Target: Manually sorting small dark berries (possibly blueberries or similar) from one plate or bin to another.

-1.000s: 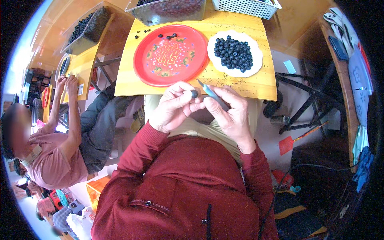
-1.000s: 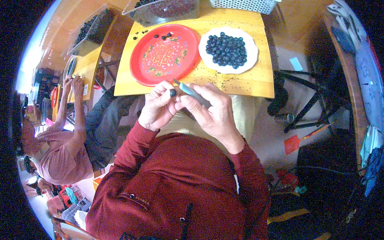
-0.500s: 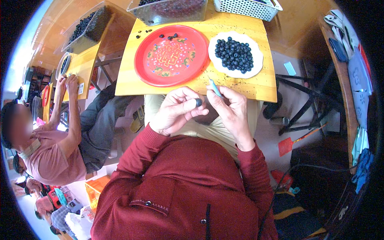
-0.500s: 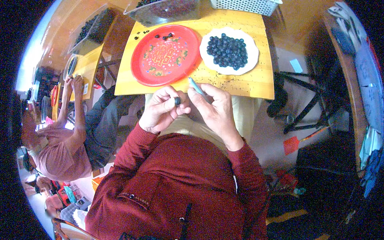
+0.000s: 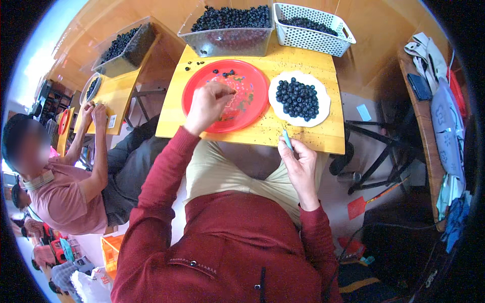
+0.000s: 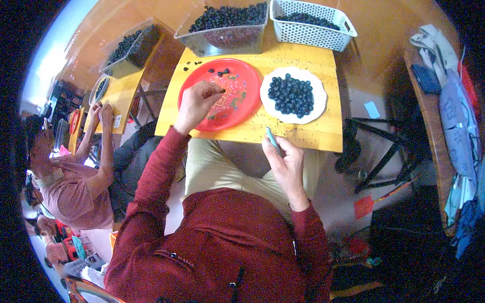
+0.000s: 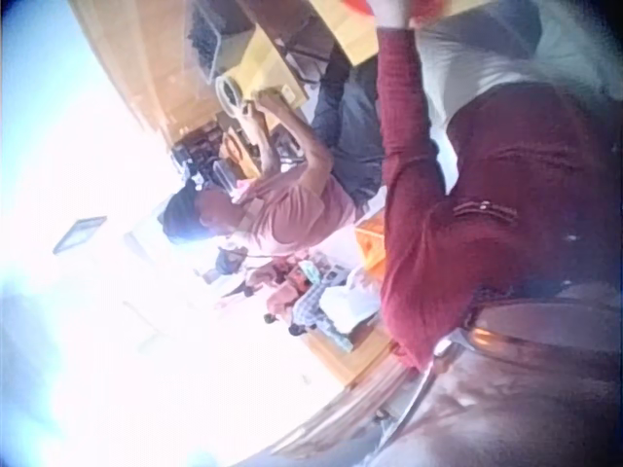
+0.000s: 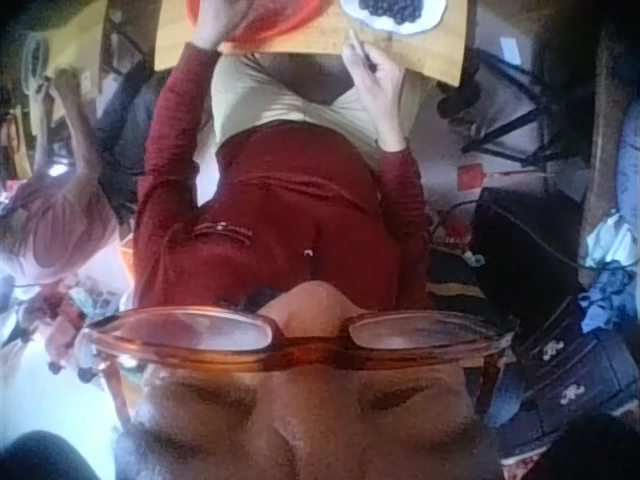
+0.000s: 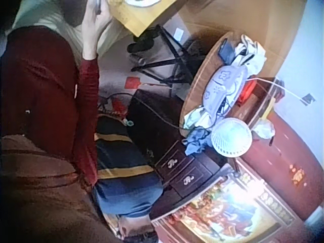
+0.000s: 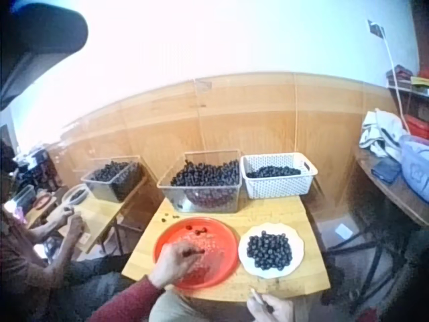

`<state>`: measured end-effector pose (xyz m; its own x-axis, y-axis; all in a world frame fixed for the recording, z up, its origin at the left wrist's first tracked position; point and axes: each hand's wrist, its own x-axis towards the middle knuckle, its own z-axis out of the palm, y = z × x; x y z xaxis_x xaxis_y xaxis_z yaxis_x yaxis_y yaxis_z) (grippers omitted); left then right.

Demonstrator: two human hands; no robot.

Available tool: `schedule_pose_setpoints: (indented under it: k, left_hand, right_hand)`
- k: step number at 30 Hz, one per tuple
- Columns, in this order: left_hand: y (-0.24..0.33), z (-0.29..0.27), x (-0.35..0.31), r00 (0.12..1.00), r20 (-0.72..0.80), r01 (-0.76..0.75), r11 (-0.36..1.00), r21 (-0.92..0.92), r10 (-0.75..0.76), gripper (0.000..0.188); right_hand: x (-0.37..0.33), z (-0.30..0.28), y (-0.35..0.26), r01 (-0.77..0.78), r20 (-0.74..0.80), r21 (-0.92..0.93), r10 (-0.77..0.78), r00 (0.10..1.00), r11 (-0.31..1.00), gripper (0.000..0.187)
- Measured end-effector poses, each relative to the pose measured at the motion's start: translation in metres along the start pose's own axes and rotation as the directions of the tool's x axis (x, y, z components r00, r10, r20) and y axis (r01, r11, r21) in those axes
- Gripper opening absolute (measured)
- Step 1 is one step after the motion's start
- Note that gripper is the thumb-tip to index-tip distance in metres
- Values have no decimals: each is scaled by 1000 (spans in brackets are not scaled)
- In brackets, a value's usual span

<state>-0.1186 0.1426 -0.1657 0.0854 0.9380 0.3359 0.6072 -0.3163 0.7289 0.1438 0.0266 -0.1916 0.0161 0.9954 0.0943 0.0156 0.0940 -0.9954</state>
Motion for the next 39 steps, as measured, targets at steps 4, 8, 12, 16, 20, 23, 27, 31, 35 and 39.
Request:
schedule_pose_setpoints:
  k: [4,8,12,16,20,23,27,31,35,39]
  left_hand:
    - [-17,-4,10,995,-52,-76,984,160,85,21]
    - [-13,4,4,989,16,-145,971,188,145,21]
    - [-1,24,1,985,74,-166,979,115,158,21]
    - [25,48,8,961,170,-230,972,54,218,22]
    - [41,71,22,917,255,-333,940,72,305,26]
    - [40,86,35,907,252,-373,922,102,339,25]
    - [46,94,46,910,325,-334,920,206,258,26]
    - [44,100,53,898,388,-349,873,341,207,21]
    - [42,105,55,893,410,-351,858,375,187,19]
    - [48,102,54,884,439,-351,852,389,163,20]
  right_hand:
    - [-2,-3,0,4,-25,-16,-4,1000,1000,21]
    - [-6,-10,5,-24,-62,-62,20,998,998,21]
    - [-12,-15,10,-32,-91,-59,27,995,998,22]
    - [-17,-20,11,7,-118,-69,-15,993,998,21]
    - [-23,-30,11,-25,-134,-73,15,991,997,22]
    - [-27,-33,11,-14,-151,-61,5,989,998,21]
    - [-32,-39,12,-50,-182,-34,43,982,998,21]
    - [-35,-42,19,-48,-187,-13,45,981,999,21]
    - [-35,-44,22,-47,-196,-20,42,980,999,22]
    - [-34,-48,24,-54,-193,-12,51,980,998,23]
